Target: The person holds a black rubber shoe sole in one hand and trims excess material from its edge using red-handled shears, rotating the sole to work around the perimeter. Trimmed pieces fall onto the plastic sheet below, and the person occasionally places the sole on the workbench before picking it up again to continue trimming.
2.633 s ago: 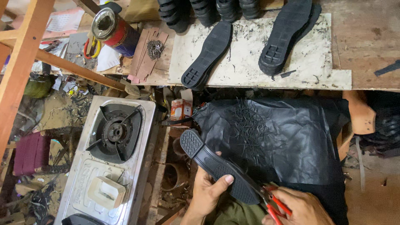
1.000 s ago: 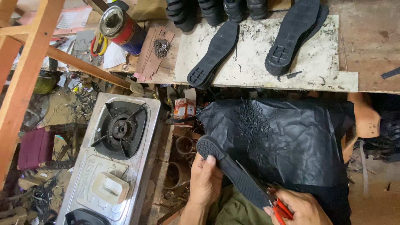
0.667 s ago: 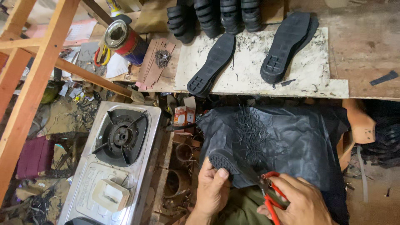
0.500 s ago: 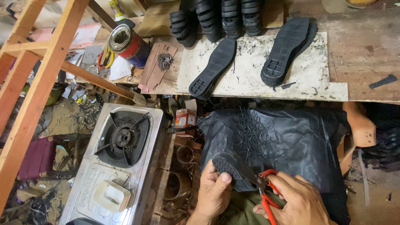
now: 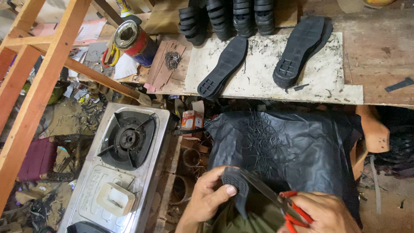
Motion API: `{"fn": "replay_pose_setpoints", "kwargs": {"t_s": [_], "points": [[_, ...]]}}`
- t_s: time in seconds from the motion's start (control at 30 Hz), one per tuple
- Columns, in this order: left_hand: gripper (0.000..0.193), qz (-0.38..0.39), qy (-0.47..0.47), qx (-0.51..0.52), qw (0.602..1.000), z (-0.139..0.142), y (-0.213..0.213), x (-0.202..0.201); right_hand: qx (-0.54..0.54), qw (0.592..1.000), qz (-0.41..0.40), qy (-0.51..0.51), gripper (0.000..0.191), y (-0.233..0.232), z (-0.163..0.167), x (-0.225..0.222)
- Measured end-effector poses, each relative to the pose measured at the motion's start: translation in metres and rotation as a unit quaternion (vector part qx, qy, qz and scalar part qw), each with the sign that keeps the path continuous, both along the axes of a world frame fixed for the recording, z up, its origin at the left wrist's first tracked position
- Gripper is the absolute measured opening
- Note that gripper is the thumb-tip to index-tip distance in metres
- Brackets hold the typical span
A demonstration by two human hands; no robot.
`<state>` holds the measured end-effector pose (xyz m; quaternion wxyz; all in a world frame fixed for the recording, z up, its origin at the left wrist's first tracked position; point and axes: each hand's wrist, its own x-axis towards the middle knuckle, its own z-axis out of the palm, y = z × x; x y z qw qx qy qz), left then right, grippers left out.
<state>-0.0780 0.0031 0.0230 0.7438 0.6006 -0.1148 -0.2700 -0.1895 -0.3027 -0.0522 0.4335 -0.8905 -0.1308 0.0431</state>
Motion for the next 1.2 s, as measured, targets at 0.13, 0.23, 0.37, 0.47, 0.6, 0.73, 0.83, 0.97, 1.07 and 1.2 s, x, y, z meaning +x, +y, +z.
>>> {"fn": "replay_pose_setpoints", "kwargs": {"t_s": [0.13, 0.23, 0.37, 0.47, 0.6, 0.73, 0.83, 0.97, 1.07, 1.2], "points": [[0.043, -0.078, -0.106, 0.075, 0.988, 0.030, 0.010, 0.013, 0.046, 0.992, 0.009, -0.117, 0.041, -0.021, -0.008, -0.008], [0.047, -0.087, -0.144, 0.114, 0.979, 0.044, 0.009, 0.016, 0.028, 0.991, 0.013, -0.132, 0.044, -0.028, -0.009, -0.011], [0.048, -0.106, -0.184, 0.113, 0.971, 0.052, 0.009, 0.021, 0.007, 0.992, 0.049, -0.112, 0.041, -0.035, -0.009, -0.009], [0.048, -0.111, -0.197, 0.112, 0.968, 0.055, 0.011, 0.023, 0.016, 0.995, 0.046, -0.084, 0.041, -0.033, -0.002, -0.007], [0.048, -0.129, -0.136, 0.097, 0.977, 0.054, 0.006, 0.022, -0.057, 0.998, -0.023, 0.023, 0.054, -0.017, 0.016, -0.002], [0.044, -0.170, -0.172, 0.098, 0.966, 0.055, -0.001, 0.021, -0.032, 0.998, -0.056, -0.015, 0.061, -0.001, 0.031, -0.001], [0.042, -0.180, -0.186, 0.111, 0.960, 0.060, -0.003, 0.021, -0.023, 0.999, -0.024, 0.007, 0.057, -0.005, 0.030, -0.001], [0.038, -0.199, -0.256, 0.175, 0.930, 0.074, 0.000, 0.027, -0.073, 0.997, 0.035, 0.009, 0.044, -0.024, 0.014, -0.007], [0.034, -0.207, -0.315, 0.254, 0.891, 0.081, 0.001, 0.030, -0.146, 0.983, 0.089, 0.061, 0.051, -0.039, 0.003, -0.013], [0.030, -0.213, -0.387, 0.280, 0.853, 0.082, 0.006, 0.033, -0.185, 0.973, 0.118, 0.066, 0.052, -0.053, 0.000, -0.020]]}}
